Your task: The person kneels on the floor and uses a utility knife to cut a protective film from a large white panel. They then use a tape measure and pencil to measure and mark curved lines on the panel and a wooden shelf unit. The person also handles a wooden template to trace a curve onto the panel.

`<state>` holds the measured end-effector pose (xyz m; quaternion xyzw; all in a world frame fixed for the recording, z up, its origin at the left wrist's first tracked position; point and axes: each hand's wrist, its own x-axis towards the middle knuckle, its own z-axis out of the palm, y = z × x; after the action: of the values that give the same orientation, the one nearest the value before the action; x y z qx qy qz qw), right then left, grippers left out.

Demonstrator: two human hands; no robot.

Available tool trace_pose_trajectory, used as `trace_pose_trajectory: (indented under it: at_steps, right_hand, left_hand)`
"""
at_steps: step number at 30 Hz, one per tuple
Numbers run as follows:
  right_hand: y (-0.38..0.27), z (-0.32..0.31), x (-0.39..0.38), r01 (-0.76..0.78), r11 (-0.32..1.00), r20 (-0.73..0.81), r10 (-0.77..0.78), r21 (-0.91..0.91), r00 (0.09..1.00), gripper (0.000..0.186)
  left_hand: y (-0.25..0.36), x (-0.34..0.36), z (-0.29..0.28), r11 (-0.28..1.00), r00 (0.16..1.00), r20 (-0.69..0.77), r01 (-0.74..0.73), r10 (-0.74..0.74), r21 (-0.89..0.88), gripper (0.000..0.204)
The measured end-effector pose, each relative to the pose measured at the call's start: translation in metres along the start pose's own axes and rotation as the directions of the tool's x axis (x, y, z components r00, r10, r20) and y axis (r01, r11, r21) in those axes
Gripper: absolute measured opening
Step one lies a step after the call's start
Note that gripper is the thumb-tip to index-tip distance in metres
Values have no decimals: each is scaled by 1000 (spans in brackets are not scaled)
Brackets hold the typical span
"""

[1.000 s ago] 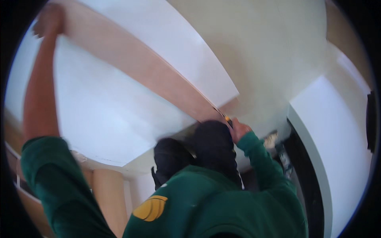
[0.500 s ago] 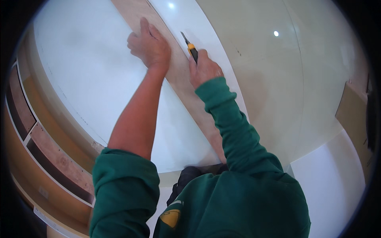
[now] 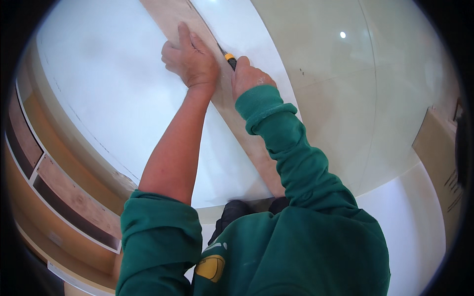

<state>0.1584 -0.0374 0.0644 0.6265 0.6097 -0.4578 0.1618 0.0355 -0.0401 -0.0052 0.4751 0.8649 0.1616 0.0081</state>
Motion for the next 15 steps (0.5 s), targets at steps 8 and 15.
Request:
trace_pose_trajectory:
  at_steps: [8, 15]
  right_hand:
    - [54, 22, -59, -90, 996, 143, 91, -19, 986, 22]
    - [139, 78, -145, -136, 987, 171, 148, -81, 974, 17]
  left_hand:
    - [-1, -4, -1, 998, 998, -17, -61, 61, -13, 42]
    - [-1, -4, 2, 999, 1000, 12, 5, -4, -35, 45]
